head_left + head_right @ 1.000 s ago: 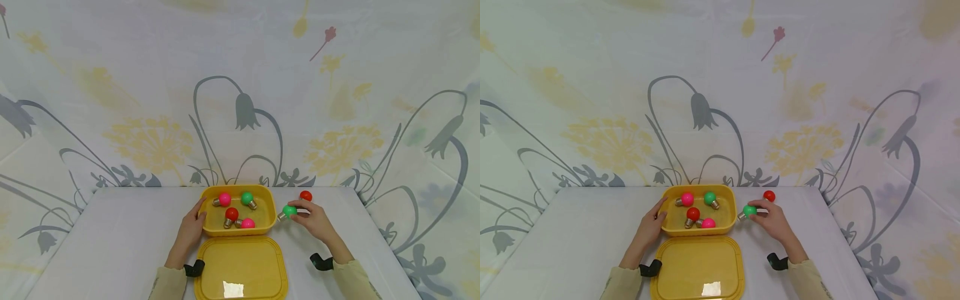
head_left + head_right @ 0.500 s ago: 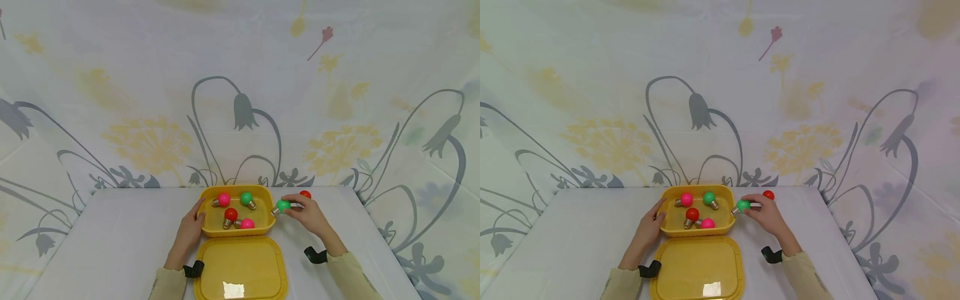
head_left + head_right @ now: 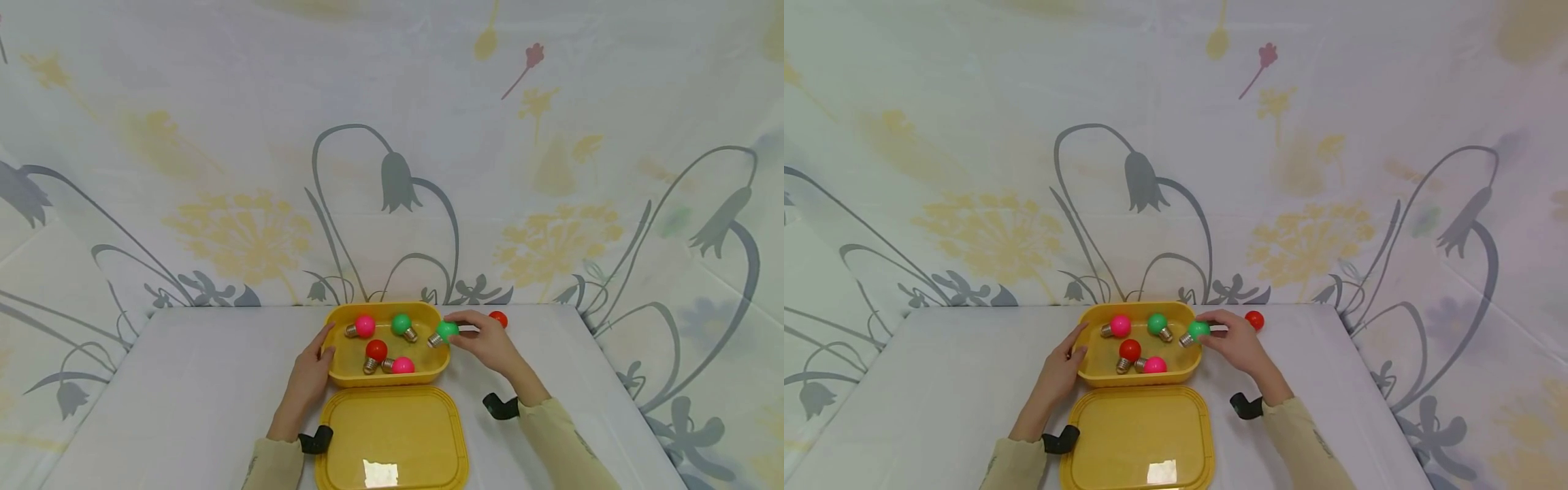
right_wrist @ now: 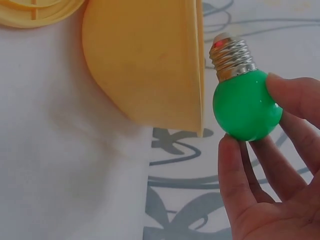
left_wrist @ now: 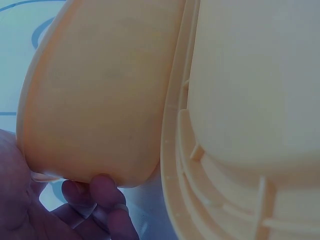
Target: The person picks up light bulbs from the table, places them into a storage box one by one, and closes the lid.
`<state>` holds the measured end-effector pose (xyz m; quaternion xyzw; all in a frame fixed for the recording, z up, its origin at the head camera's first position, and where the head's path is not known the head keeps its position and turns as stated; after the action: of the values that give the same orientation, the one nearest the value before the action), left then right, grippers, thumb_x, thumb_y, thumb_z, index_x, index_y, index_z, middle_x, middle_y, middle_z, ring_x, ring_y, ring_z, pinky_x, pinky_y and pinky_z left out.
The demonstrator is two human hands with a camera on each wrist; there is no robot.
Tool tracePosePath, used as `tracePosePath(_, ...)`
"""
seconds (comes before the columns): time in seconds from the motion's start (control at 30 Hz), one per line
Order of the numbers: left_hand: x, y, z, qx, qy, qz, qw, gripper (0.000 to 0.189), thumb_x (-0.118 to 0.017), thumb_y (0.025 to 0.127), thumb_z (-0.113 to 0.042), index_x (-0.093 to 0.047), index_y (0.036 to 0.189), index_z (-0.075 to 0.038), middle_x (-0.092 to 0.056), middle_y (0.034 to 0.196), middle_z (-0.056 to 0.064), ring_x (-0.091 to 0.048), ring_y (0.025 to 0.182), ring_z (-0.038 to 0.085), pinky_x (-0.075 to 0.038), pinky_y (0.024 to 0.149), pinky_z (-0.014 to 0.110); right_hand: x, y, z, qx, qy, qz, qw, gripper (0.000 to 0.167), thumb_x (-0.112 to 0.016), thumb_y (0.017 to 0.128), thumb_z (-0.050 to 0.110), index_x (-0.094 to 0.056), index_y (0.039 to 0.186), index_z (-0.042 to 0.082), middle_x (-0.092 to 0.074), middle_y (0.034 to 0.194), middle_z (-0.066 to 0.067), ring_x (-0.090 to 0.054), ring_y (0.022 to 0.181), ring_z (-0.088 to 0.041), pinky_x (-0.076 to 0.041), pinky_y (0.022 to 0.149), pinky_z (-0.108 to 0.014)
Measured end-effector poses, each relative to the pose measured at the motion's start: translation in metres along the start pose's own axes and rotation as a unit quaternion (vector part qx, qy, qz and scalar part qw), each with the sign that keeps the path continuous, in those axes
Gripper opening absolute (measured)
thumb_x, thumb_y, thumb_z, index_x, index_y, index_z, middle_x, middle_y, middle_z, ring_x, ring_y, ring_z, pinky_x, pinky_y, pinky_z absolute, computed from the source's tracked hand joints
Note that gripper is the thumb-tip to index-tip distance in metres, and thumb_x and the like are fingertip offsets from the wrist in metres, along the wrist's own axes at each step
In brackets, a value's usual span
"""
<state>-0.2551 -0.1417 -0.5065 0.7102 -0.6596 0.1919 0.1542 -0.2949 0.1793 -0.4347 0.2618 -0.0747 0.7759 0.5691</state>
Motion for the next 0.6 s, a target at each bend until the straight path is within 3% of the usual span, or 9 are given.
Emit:
tracePosePath(0.3, -0.001, 0.001, 0.000, 0.000, 0.001, -0.001, 1.0000, 0.051, -0.047, 0.104, -0.018, -0.039, 0.155, -0.021, -0.040, 0.154, 0.016, -0.036, 0.141, 0.037, -0.030, 0.113, 0.053, -0.011, 0.015, 0.001, -0.006, 0.003, 0.013, 0.9999, 0.036, -0.073, 0.089, 0.003, -0.066, 0.123, -0.002, -0.064, 0.124, -0.017, -0.063, 0.109, -0.035, -0.054, 0.091, -0.039)
tracePosePath(0.6, 0.000, 0.000, 0.001, 0.002, 0.000, 0.001, 1.0000, 0.051, -0.047, 0.104, -0.018, -0.039, 0.155, -0.021, -0.040, 0.154, 0.016, -0.035, 0.142, 0.038, -0.029, 0.113, 0.054, -0.023, 0.026, 0.000, -0.020, -0.025, 0.029, 0.9991, 0.031, -0.076, 0.089, 0.016, -0.070, 0.118, 0.007, -0.069, 0.116, -0.007, -0.063, 0.109, -0.028, -0.053, 0.093, -0.041)
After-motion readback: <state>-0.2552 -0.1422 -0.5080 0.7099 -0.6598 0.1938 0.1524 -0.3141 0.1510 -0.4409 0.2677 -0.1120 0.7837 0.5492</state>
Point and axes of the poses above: each hand's wrist, its own y-axis towards the middle knuckle, its own x-axis out of the back of the hand, z = x × y, the point moved 10 cm from there along y, towards the middle knuckle
